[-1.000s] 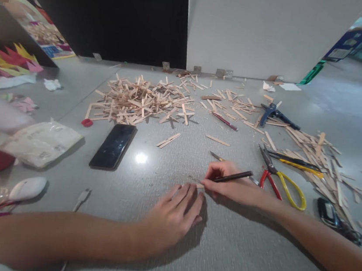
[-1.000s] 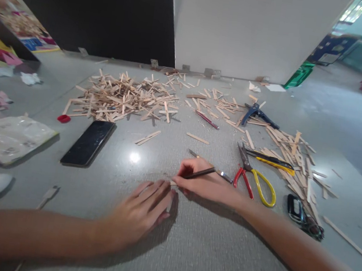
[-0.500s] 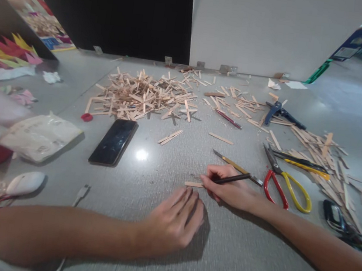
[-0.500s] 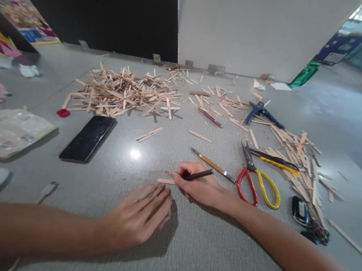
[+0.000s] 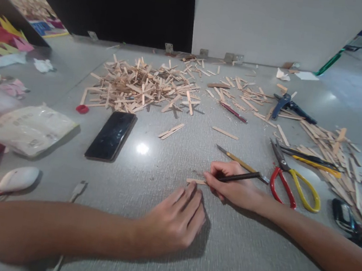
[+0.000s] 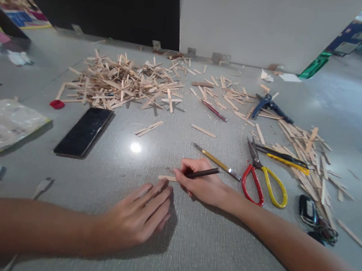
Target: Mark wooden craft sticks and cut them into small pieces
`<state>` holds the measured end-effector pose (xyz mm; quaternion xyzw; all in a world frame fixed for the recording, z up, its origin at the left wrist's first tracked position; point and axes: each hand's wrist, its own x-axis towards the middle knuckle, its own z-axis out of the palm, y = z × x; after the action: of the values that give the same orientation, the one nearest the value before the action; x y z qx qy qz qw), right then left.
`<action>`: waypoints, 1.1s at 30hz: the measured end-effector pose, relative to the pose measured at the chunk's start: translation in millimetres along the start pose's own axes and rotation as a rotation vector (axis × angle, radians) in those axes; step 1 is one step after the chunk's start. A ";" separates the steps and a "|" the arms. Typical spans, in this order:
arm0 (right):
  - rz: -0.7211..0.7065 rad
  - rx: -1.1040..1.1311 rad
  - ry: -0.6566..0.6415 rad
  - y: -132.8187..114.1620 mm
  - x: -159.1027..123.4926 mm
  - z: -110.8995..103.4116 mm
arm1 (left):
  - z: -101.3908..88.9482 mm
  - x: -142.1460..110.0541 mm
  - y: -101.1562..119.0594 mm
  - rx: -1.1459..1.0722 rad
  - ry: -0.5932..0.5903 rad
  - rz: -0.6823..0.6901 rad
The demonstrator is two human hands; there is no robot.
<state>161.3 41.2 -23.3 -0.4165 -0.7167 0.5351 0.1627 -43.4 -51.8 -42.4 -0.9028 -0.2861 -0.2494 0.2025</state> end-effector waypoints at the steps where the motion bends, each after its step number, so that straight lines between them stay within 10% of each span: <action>1: 0.001 0.009 0.002 -0.4 0.1 0.0 | -0.7 0.4 -0.4 -0.002 -0.011 0.007; 33: -0.007 -0.048 -0.015 -5.7 -1.3 -1.1 | 2.0 -3.7 1.9 -0.004 -0.056 0.016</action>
<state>160.4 40.4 -17.4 -0.4135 -0.7320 0.5204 0.1492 -44.2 -53.8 -46.5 -0.9121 -0.2838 -0.2231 0.1945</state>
